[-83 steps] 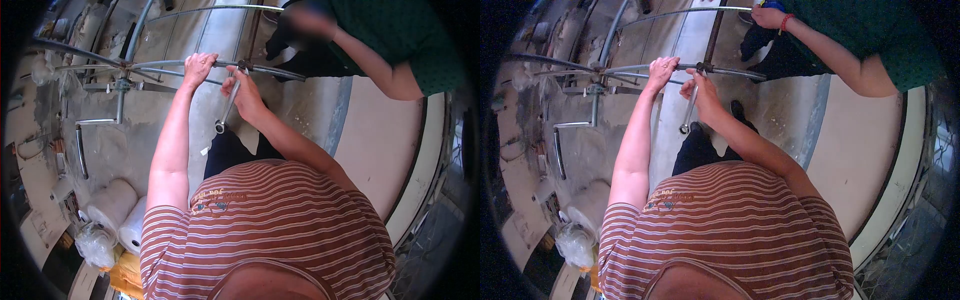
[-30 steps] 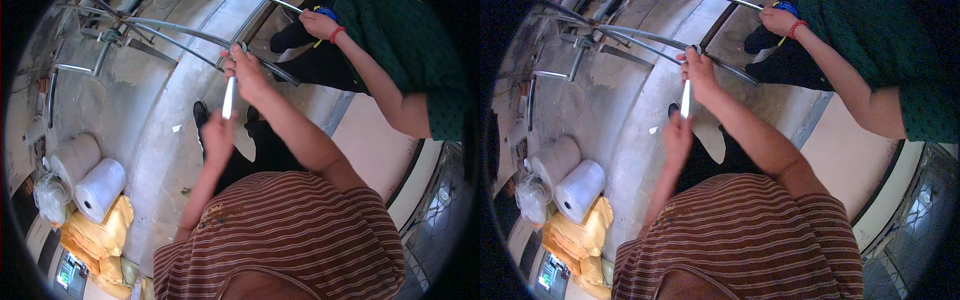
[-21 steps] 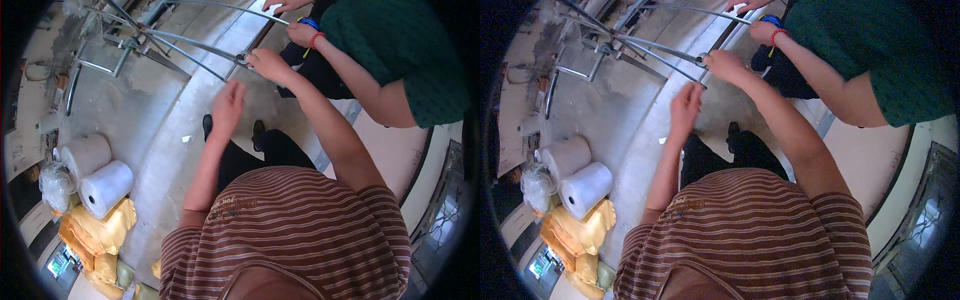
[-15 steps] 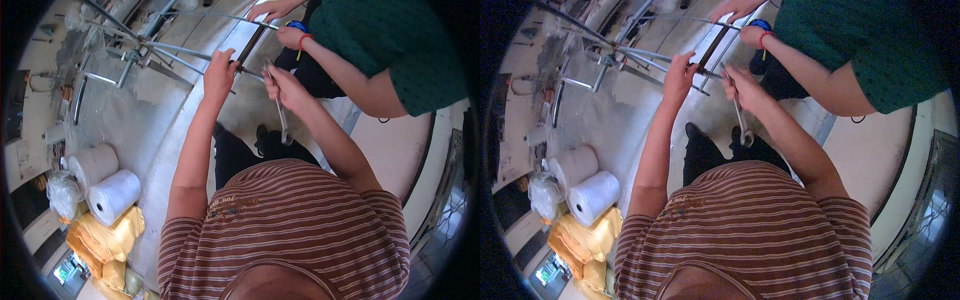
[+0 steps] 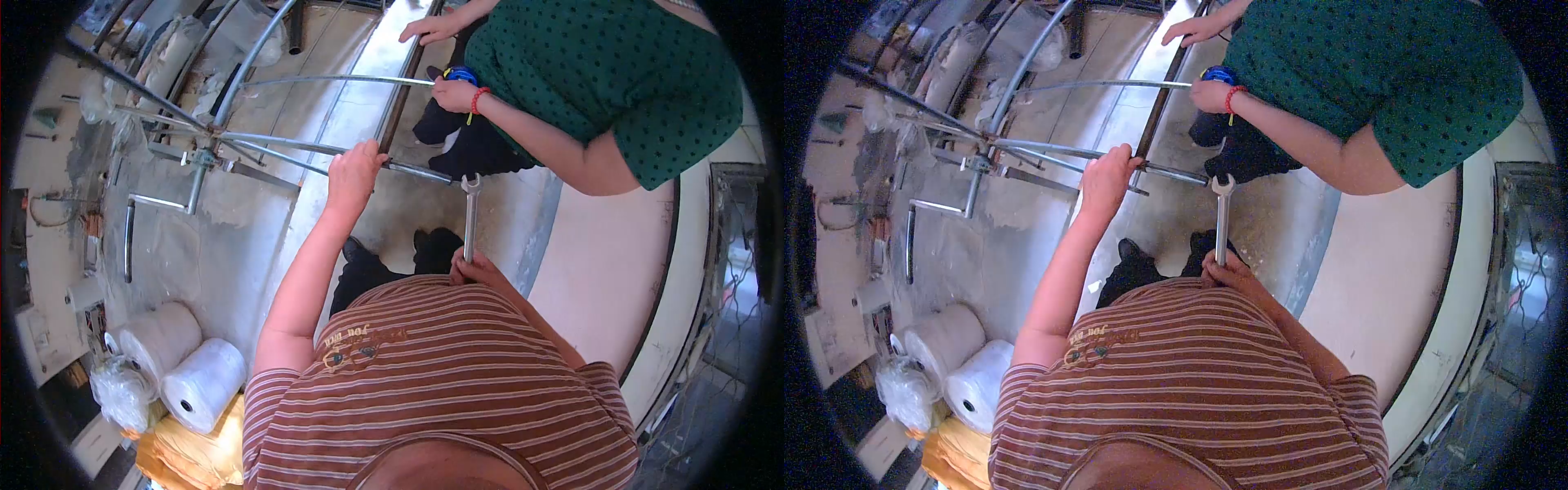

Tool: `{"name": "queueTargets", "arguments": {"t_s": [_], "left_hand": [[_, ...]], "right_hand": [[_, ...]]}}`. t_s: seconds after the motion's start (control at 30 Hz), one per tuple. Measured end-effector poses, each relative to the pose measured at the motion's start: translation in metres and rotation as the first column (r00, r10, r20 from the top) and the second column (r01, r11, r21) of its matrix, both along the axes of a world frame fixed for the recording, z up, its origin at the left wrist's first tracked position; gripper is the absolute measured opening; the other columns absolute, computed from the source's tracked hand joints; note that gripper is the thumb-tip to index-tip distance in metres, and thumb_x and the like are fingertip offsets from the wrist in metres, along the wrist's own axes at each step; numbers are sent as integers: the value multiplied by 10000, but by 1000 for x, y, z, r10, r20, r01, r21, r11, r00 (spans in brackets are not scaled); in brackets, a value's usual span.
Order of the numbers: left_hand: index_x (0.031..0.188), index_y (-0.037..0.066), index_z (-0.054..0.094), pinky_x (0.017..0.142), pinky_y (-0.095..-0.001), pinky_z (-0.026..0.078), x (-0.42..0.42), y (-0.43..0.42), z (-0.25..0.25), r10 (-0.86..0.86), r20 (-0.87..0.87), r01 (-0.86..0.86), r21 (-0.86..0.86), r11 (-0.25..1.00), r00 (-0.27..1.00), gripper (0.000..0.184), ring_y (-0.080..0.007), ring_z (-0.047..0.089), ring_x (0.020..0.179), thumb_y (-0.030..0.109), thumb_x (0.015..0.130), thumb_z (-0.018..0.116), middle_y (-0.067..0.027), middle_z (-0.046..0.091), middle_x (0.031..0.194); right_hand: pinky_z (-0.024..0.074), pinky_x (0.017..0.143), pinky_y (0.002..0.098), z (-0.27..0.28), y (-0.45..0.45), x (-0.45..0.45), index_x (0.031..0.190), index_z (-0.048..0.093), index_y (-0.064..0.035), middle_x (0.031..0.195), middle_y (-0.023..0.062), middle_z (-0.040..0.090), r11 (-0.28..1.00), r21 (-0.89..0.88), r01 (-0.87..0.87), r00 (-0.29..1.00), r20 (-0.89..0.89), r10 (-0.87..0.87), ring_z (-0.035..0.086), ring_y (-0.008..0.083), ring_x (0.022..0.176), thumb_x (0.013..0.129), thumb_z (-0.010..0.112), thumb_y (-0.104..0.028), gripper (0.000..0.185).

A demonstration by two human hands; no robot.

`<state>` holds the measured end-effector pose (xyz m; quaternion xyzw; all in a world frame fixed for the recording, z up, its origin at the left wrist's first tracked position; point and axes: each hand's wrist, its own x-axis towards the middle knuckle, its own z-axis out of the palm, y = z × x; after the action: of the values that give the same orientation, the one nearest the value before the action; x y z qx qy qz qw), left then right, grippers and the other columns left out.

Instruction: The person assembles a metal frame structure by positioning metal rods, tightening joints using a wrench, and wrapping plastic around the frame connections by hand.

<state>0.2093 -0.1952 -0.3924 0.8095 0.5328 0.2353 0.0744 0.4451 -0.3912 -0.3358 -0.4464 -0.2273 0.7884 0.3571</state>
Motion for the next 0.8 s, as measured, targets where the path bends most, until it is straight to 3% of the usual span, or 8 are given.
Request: {"name": "queueTargets", "arguments": {"t_s": [0.2, 0.4, 0.47, 0.67, 0.8], "left_hand": [[765, 109, 537, 525, -415, 462, 5, 10, -12, 11, -83, -7, 49, 999, 996, 314, -287, 624, 581, 393, 867, 625, -72, 608, 638], [681, 86, 551, 493, -445, 469, 16, 9, -13, 94, -124, -105, -88, 991, 988, 389, -320, 632, 555, 423, 869, 599, -120, 611, 593], [681, 79, 551, 501, -450, 472, 27, 6, -10, 110, -109, -125, -142, 982, 988, 381, -329, 627, 557, 407, 869, 594, -131, 610, 599], [687, 79, 563, 486, -412, 476, 45, -6, -10, 216, -113, -226, -86, 970, 970, 263, -294, 618, 530, 276, 858, 605, -108, 612, 598], [685, 81, 548, 477, -410, 472, 55, -13, -11, 293, -85, -299, -77, 951, 952, 241, -293, 615, 530, 244, 853, 603, -103, 606, 594]], "right_hand": [[423, 711, 235, 20, -12, -4, 1182, 481, -79, 835, 22, 527, 998, -24, 57, 986, 158, -52, 490, 95, 777, 990, 517, -186, 223], [410, 675, 232, 5, 1, 29, 1227, 483, -82, 791, 14, 515, 1000, 25, 10, 980, 199, -15, 479, 94, 726, 988, 521, -208, 273], [403, 651, 234, 5, 16, 43, 1226, 488, -83, 772, 10, 503, 999, 42, -16, 988, 157, 9, 474, 96, 703, 988, 511, -210, 270], [388, 619, 253, -15, 54, 74, 1222, 507, -55, 746, 2, 476, 963, 100, -249, 869, 463, 176, 447, 88, 681, 945, 462, -131, 291], [404, 631, 269, -13, 68, 88, 1237, 516, -54, 747, 6, 482, 936, 96, -340, 828, 502, 250, 460, 97, 684, 929, 454, -112, 319]]}}
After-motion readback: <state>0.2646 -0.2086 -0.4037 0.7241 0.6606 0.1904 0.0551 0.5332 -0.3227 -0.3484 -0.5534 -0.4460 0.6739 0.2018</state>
